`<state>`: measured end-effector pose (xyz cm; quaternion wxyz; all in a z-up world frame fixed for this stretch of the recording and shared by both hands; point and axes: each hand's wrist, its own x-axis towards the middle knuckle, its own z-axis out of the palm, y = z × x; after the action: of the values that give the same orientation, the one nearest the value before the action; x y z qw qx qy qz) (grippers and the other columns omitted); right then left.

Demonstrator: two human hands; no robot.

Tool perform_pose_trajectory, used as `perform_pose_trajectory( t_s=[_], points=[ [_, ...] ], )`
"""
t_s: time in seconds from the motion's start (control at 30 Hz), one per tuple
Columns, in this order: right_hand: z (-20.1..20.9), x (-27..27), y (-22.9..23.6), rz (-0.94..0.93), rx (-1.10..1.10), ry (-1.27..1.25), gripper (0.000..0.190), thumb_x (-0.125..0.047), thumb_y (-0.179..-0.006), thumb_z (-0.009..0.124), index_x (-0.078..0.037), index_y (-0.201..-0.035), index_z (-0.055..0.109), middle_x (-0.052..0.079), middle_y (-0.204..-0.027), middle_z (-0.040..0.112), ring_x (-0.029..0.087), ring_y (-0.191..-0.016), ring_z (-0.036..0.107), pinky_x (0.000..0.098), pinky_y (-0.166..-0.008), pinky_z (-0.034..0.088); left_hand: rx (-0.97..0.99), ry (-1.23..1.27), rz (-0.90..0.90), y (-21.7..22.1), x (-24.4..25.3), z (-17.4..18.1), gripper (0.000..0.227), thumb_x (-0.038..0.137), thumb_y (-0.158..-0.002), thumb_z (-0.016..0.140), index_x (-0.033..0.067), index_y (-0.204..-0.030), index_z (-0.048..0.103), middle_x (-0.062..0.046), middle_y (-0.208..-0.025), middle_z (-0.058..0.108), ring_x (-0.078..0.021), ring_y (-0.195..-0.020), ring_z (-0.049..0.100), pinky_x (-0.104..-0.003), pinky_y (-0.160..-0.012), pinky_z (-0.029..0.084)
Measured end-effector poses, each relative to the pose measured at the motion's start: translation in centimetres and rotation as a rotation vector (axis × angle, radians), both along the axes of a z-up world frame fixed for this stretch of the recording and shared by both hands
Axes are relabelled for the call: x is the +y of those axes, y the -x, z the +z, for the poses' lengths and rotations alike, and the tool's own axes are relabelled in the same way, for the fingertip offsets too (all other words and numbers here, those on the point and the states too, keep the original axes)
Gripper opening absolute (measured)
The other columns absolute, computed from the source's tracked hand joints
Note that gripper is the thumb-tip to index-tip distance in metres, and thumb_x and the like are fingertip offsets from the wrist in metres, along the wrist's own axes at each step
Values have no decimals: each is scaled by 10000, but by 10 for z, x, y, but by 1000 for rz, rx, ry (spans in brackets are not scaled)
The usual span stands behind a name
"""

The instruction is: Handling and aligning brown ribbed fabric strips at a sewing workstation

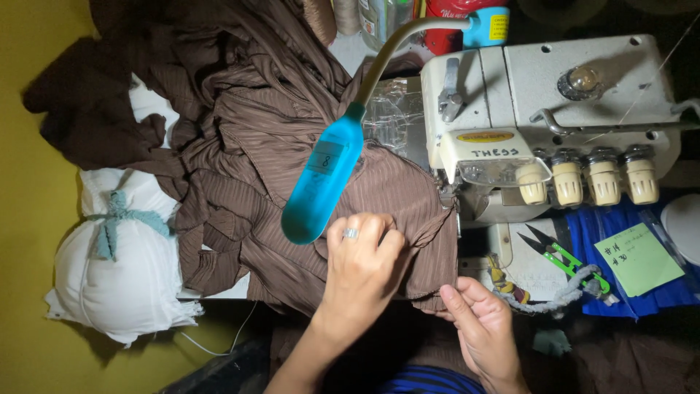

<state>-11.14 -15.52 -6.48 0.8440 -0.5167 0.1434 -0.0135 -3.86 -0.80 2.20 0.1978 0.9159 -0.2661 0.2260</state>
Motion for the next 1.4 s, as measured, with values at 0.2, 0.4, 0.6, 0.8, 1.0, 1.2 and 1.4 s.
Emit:
perform_pose_trajectory(
  t_s=[0.2,0.4,0.6,0.8,1.0,1.2,1.4],
  points=[
    [-4,-4,2,2,13,18,75,-44,-779,532,20,-799,566,123,-727,629,187,-666,615,350,-621,564,142,68,-156,9,9,18,272,304,-777,583,75,-677,474,-65,-736,454,-264,-724,430,-390,-691,285],
    [-4,-5,3,-1,-21,13,156,-19,-793,508,48,-922,567,148,-847,639,164,-738,585,261,-710,457,128,177,-265,34,1,13,95,117,-829,433,81,-765,494,-36,-812,503,-199,-712,469,-350,-690,268],
    [5,-7,5,78,-45,-33,205,-14,-785,491,86,-957,543,170,-867,624,193,-783,575,271,-749,441,-204,109,-146,50,-13,-15,158,99,-868,430,103,-885,587,-9,-780,535,-146,-623,509,-321,-701,302],
    [-3,-10,9,69,-22,-65,212,15,-783,479,93,-974,528,171,-928,611,190,-840,563,282,-784,431,-270,53,-134,52,-13,-14,123,95,-857,460,105,-895,576,-5,-769,525,-143,-622,502,-307,-641,317],
    [2,-8,7,97,-1,-136,207,-18,-807,460,87,-968,536,192,-865,623,210,-763,584,282,-717,453,-299,15,-104,52,-13,-17,124,110,-861,455,127,-868,577,5,-784,529,-132,-626,503,-307,-683,318],
    [-10,-12,9,74,-35,-74,116,-21,-814,467,42,-883,536,107,-707,574,138,-653,540,237,-615,429,-315,4,-131,49,-13,-17,114,119,-866,463,119,-856,577,0,-774,519,-138,-644,480,-302,-668,330],
    [-23,-11,7,-14,-42,47,80,39,-746,558,-3,-811,538,106,-664,612,140,-562,550,250,-557,469,-160,135,-429,24,2,-8,94,132,-860,531,76,-908,591,-24,-720,479,-171,-604,441,-323,-603,332]
  ],
)
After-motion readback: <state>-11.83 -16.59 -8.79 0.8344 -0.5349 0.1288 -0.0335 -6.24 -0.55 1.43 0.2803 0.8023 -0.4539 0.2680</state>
